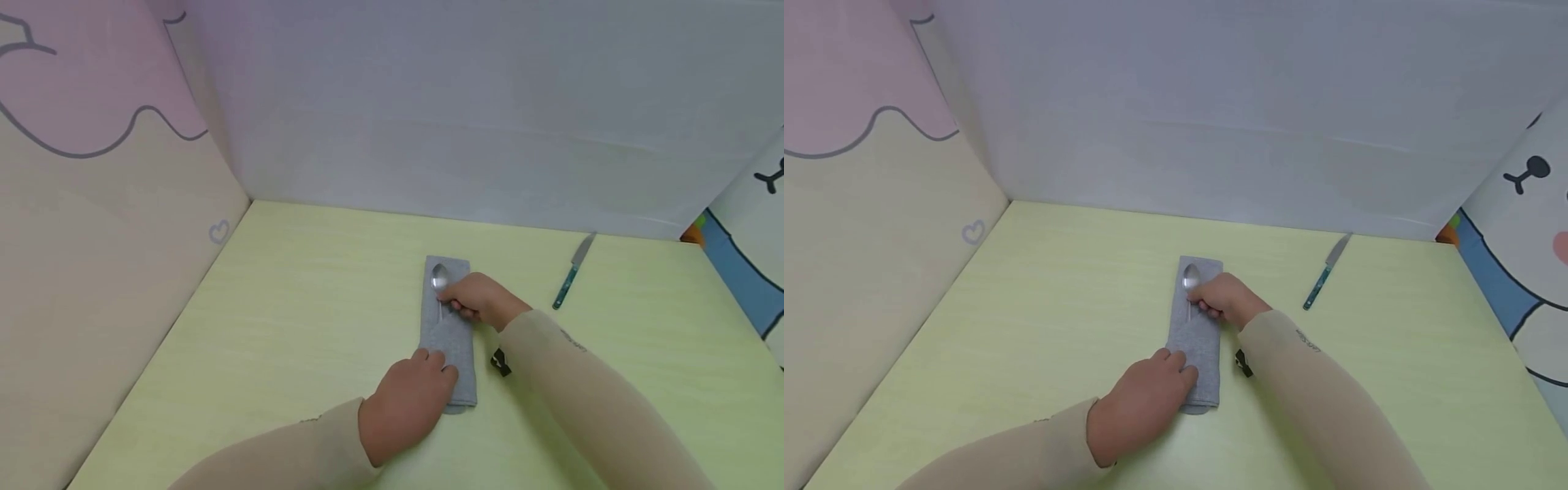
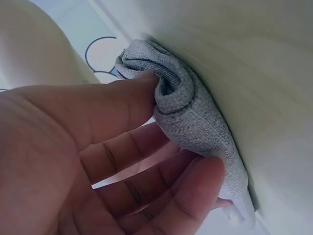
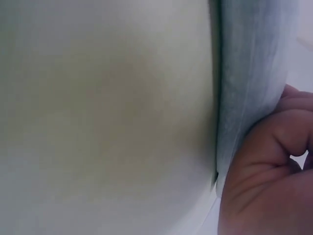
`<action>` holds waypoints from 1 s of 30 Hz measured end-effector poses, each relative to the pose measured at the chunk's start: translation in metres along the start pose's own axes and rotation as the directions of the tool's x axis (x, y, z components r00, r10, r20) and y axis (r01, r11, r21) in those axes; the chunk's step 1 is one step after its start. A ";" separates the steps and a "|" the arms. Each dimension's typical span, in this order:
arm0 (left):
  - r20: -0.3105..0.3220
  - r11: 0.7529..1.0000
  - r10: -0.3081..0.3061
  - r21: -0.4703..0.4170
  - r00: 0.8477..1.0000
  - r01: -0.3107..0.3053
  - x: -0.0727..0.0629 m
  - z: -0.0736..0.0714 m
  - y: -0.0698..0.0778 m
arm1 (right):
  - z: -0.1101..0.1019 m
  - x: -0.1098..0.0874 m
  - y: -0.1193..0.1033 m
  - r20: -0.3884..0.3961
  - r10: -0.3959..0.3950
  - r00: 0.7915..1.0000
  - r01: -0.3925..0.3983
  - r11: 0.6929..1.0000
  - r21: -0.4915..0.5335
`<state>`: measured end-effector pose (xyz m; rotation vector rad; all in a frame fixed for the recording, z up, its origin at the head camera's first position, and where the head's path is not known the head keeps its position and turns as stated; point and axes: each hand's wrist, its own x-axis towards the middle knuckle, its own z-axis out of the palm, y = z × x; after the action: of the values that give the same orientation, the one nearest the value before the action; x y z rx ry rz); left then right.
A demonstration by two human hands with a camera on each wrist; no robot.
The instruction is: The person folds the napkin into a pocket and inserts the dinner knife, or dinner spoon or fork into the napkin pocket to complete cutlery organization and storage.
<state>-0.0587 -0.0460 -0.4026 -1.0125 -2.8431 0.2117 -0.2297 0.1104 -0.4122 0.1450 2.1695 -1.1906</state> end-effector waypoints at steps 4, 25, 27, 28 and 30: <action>-0.003 1.000 -0.003 -0.007 1.000 0.003 0.000 0.001 -0.001 | 0.008 -0.007 0.002 -0.002 -0.002 1.000 0.002 0.999 0.034; -0.015 0.981 -0.165 -0.103 0.986 0.162 -0.004 0.005 -0.003 | 0.017 -0.012 0.009 0.094 -0.026 0.995 0.015 0.993 0.114; -0.028 0.983 -0.160 -0.090 0.987 0.157 -0.004 0.006 -0.004 | 0.018 -0.014 0.009 0.105 -0.037 0.994 0.027 0.995 0.098; -0.030 0.983 -0.161 -0.095 0.986 0.158 -0.004 0.006 -0.004 | 0.019 -0.015 0.009 0.106 -0.043 0.993 0.033 0.995 0.091; -0.031 0.982 -0.161 -0.104 0.987 0.156 -0.005 0.007 -0.004 | 0.020 -0.018 0.009 0.097 -0.049 0.994 0.043 0.997 0.070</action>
<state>-0.0587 -0.0528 -0.4090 -0.7912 -2.9054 0.0328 -0.2029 0.1035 -0.4157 0.0636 2.0578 -1.2710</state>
